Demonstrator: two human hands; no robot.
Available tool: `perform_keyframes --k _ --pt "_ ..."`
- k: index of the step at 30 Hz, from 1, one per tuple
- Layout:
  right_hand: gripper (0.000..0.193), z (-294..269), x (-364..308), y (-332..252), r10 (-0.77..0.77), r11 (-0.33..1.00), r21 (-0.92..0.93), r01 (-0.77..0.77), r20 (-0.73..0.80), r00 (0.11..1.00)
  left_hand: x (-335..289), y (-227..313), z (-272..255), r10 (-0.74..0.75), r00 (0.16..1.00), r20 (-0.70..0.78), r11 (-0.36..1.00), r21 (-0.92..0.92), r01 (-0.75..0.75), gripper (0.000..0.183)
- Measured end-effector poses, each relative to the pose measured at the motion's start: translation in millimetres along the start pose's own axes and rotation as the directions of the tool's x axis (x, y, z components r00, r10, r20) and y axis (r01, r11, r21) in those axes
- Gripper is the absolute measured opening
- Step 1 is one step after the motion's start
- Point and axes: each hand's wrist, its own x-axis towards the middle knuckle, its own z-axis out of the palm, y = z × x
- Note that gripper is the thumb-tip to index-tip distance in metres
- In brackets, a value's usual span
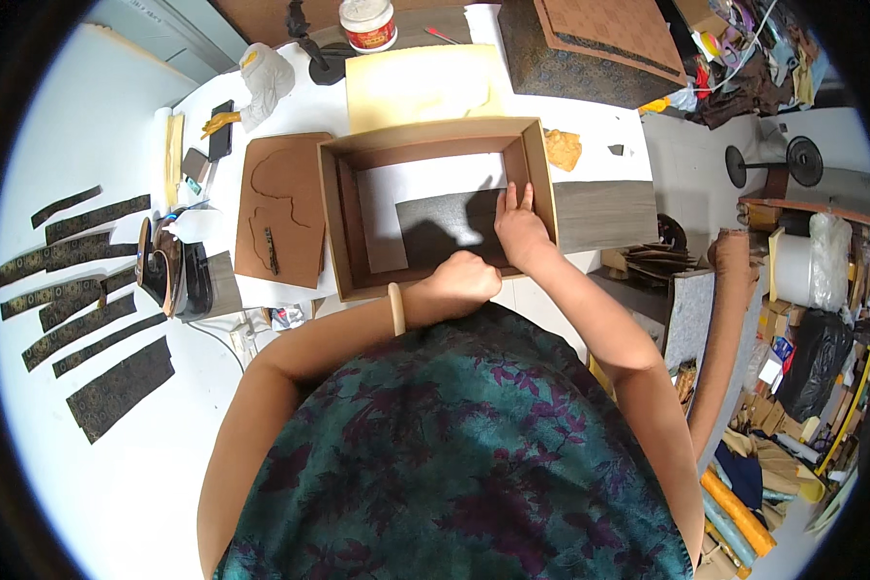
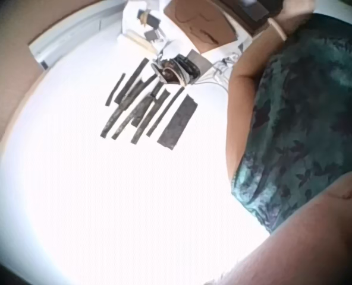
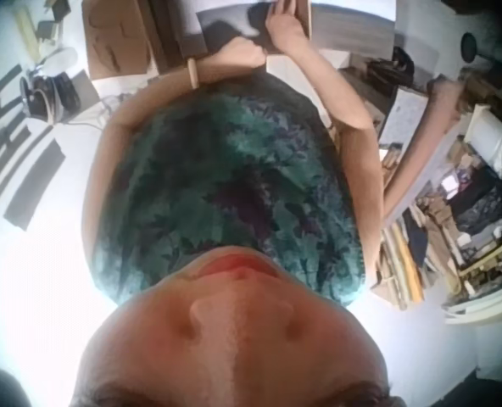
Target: The person applies glue to small patterned fabric strips and adheres them to a larger fabric sheet. They then place a cardboard box on the table, line its interior with a white sheet, and insert the glued fabric sheet into the box.
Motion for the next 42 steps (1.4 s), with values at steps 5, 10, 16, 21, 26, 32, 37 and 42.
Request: perform_keyframes --k 5,10,16,21,26,32,37,42 --pt "0.086 -2 -19 7 0.027 0.948 0.317 0.022 -0.149 0.989 -17 4 -26 -0.199 0.979 0.04 0.961 -0.188 0.203 0.023" --pt "0.066 -42 -71 50 0.529 0.753 0.642 -0.14 -0.466 0.709 -91 -25 -87 -0.72 0.426 -0.548 0.607 -0.199 0.769 0.039" --pt "0.026 -8 -65 59 0.488 0.726 0.661 -0.188 -0.304 0.818 -164 -78 -38 -0.919 0.313 -0.24 0.347 -0.117 0.93 0.038" --pt "0.025 -13 -92 57 0.567 0.691 0.705 -0.161 -0.39 0.725 -162 -46 -72 -0.905 0.313 -0.288 0.391 -0.273 0.879 0.028" --pt "0.021 -34 -68 84 0.552 0.726 0.676 -0.125 -0.465 0.692 -143 -83 -101 -0.826 0.327 -0.459 0.473 -0.248 0.845 0.027" --pt "0.022 -40 -114 58 0.581 0.686 0.716 -0.131 -0.43 0.691 -172 -46 -100 -0.902 0.283 -0.326 0.399 -0.382 0.834 0.029" --pt "0.023 -34 -103 70 0.547 0.721 0.688 -0.075 -0.5 0.671 -177 -52 -89 -0.849 0.384 -0.363 0.485 -0.249 0.838 0.027" --pt "0.024 -23 -140 29 0.514 0.709 0.695 -0.118 -0.396 0.761 -204 -10 -85 -0.884 0.327 -0.334 0.432 -0.317 0.845 0.028"
